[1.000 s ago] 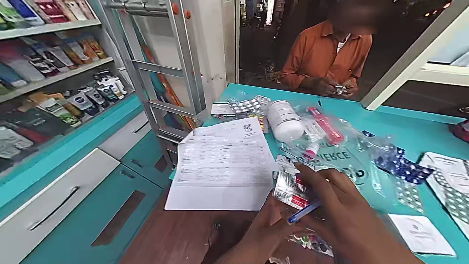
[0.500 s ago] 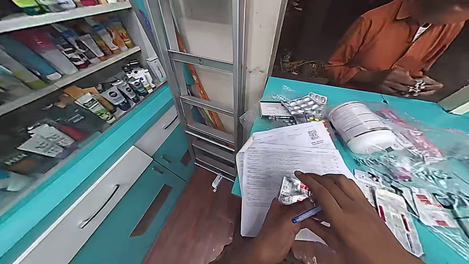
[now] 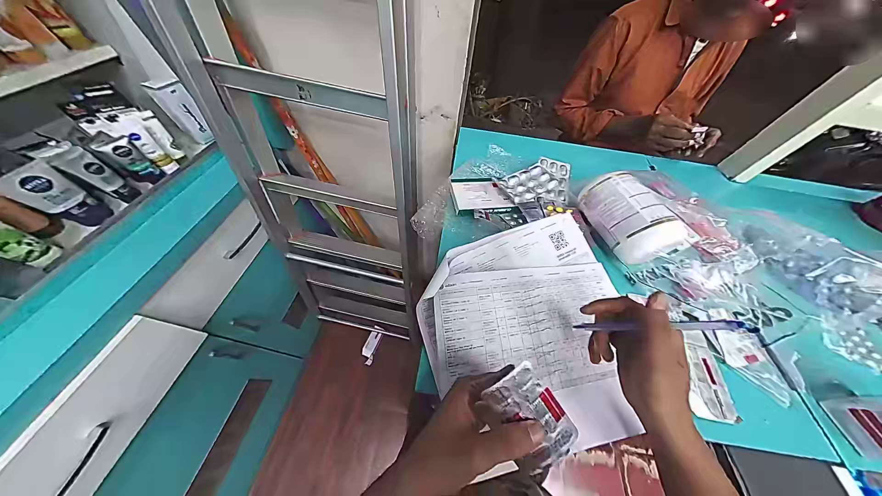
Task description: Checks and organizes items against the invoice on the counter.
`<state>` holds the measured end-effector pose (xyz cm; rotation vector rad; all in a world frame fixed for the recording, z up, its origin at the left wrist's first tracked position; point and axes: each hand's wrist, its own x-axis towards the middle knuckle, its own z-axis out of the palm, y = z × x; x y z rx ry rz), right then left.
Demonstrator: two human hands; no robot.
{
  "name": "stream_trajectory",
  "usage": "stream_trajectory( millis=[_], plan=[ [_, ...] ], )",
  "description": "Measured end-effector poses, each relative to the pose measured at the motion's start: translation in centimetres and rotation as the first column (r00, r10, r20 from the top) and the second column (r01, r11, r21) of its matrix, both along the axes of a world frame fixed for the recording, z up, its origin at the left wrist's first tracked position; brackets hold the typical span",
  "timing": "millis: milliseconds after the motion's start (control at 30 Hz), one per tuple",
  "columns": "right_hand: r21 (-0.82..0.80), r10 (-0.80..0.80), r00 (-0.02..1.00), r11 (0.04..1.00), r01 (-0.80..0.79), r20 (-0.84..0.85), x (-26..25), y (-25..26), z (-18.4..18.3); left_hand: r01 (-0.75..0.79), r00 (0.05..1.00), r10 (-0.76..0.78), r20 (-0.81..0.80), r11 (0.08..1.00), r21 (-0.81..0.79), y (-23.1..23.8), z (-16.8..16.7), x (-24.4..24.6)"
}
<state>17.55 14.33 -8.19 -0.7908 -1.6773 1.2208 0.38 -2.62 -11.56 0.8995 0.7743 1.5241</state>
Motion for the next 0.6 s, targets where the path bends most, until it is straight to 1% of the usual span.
stream_trajectory(
  millis=[100,167,200,233,267,333,367,433,467,600],
  plan=[
    [0.071,0.074,0.996,0.994,-0.077,0.045,-1.2,1.4,-1.5,0.105,0.979,-0.093,-0.180,0.992,0.063,2.8,-0.7,-0.6],
    [0.120,0.112,0.990,0.985,-0.122,0.088,-2.0,2.2,-2.4,0.122,0.927,-0.082,-0.366,0.989,0.087,4.4,-0.6,-0.8],
    [0.139,0.113,0.988,0.982,-0.127,0.105,-2.2,2.3,-2.8,0.115,0.880,-0.048,-0.472,0.987,0.113,5.0,-0.4,-0.8],
    [0.157,0.106,0.988,0.980,-0.124,0.117,-2.3,2.4,-3.1,0.131,0.811,-0.032,-0.584,0.983,0.128,5.5,0.1,-0.9],
    [0.165,0.100,0.988,0.979,-0.118,0.116,-2.2,2.4,-3.5,0.171,0.722,-0.042,-0.690,0.978,0.119,5.9,0.6,-1.1],
    [0.136,0.102,0.991,0.984,-0.114,0.087,-2.0,2.2,-4.4,0.265,0.530,-0.114,-0.840,0.963,0.037,6.6,1.5,-1.3],
    [0.120,0.106,0.992,0.986,-0.115,0.073,-1.9,2.0,-4.8,0.294,0.467,-0.141,-0.873,0.956,0.003,6.8,1.7,-1.3],
    [0.117,0.094,0.993,0.988,-0.103,0.076,-1.5,1.4,-5.2,0.349,0.398,-0.198,-0.896,0.936,-0.052,7.2,1.9,-1.4],
    [0.123,0.079,0.993,0.988,-0.090,0.086,-1.4,1.0,-5.2,0.374,0.384,-0.233,-0.894,0.924,-0.080,7.3,2.0,-1.5],
    [0.147,0.024,0.991,0.988,-0.043,0.131,-1.0,-0.2,-5.1,0.431,0.399,-0.308,-0.864,0.894,-0.120,7.7,1.6,-1.9]
  ],
)
